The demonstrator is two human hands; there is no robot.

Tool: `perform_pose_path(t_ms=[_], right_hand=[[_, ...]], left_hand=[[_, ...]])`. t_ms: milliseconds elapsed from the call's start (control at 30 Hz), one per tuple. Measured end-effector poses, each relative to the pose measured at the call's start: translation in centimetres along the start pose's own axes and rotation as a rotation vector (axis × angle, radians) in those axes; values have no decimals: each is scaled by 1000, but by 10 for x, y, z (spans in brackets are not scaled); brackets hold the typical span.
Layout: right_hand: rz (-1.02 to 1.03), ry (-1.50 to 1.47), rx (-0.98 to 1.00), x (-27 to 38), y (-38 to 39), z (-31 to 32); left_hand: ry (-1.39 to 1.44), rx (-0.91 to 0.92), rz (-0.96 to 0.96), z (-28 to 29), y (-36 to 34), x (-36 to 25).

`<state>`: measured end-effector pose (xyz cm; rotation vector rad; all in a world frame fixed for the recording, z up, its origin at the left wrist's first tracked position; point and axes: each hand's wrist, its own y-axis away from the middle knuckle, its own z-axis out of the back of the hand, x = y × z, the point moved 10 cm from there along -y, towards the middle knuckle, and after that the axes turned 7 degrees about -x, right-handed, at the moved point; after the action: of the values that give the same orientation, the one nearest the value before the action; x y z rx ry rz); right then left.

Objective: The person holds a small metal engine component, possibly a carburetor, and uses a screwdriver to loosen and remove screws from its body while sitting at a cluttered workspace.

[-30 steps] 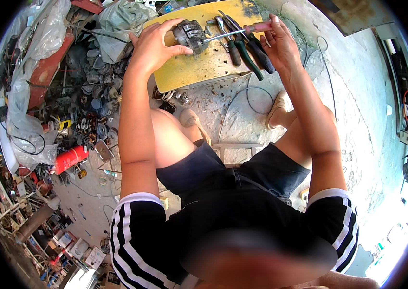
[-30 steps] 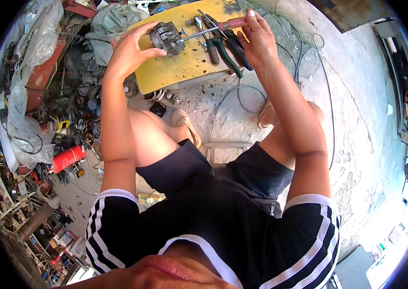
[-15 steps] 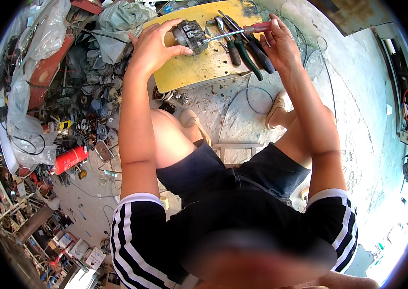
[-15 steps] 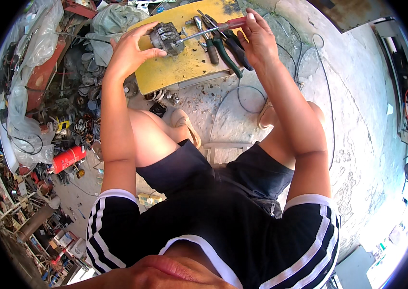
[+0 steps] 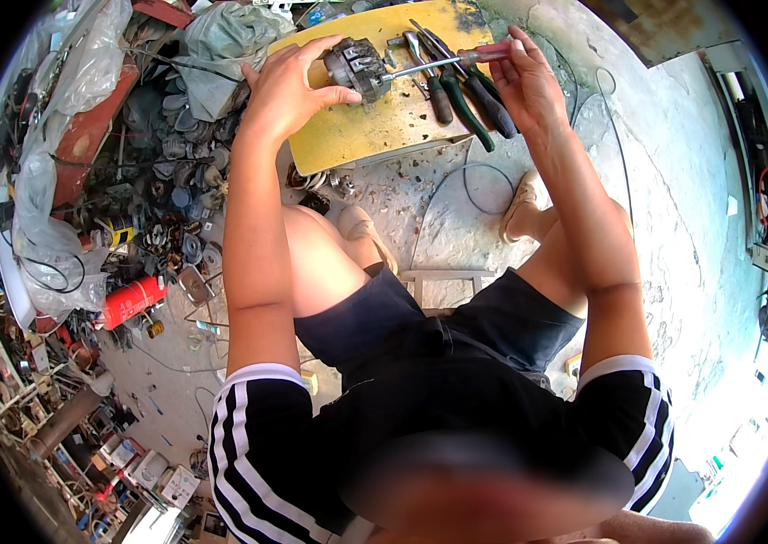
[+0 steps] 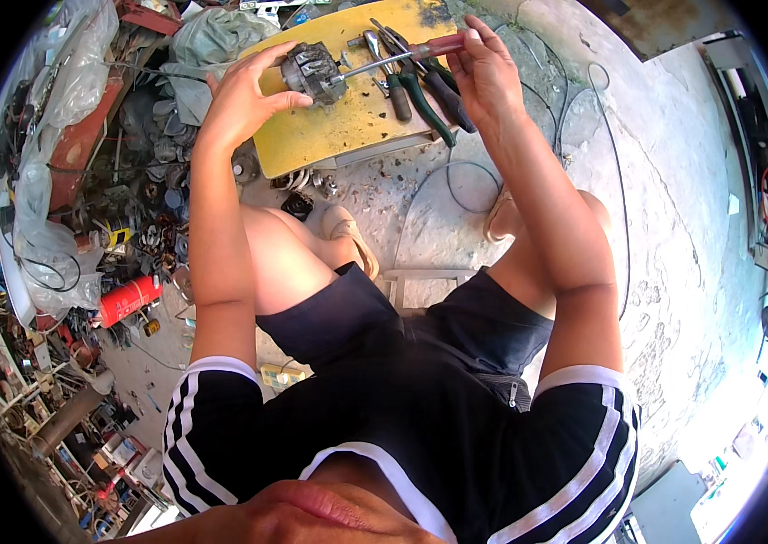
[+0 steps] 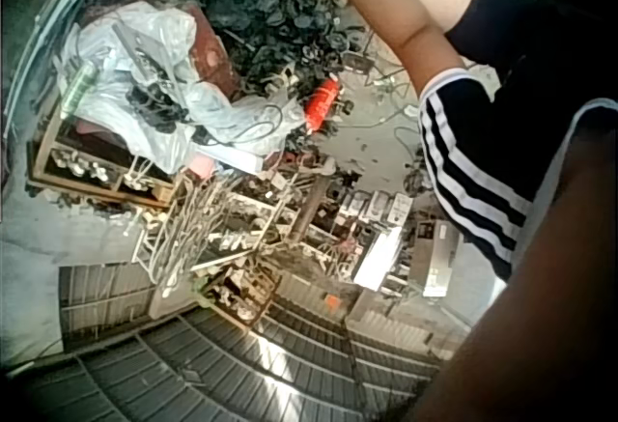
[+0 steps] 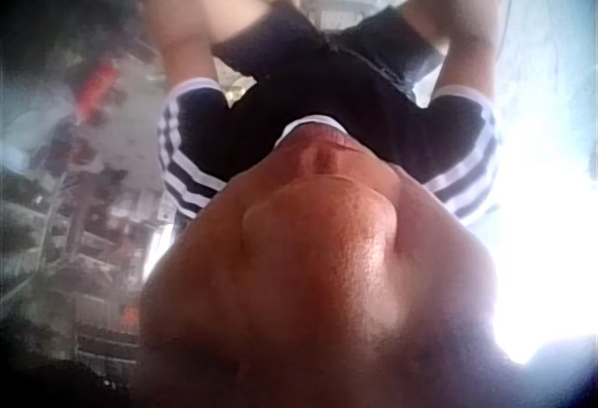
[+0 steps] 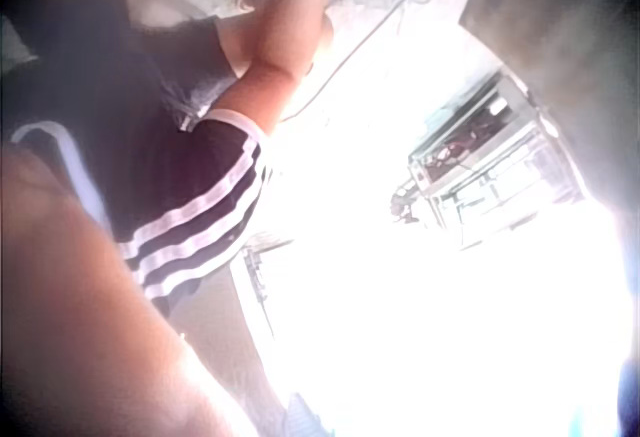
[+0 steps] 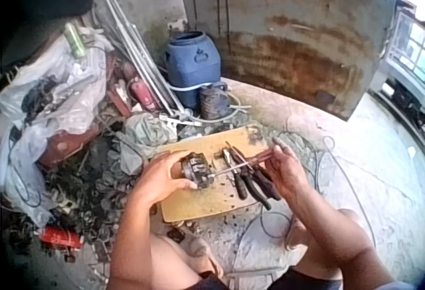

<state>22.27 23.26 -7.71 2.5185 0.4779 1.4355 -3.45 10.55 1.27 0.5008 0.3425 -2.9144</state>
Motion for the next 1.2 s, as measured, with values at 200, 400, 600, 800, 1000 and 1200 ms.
perform_pose_path(t_ms=[200,400,600,800,1000,1200], right_hand=[[-31,-135,66,-3,-3,-7],[-101,14,-87,-4,5,4],[-42,-123,19,-5,-5,0],[-63,63,-109,-3,7,1],[-57,-122,42,-7,-4,-4],[-81,-55,-57,-9,4,-2]], left_hand=[[5,6,8,0,0,-1],[-8,5,4,-1,0,1],[2,-6,-10,1,0,-2],[2,-10,-10,0,0,1],[35,-38,-36,-1,0,4],[69,-19,-9,-3,-2,8]])
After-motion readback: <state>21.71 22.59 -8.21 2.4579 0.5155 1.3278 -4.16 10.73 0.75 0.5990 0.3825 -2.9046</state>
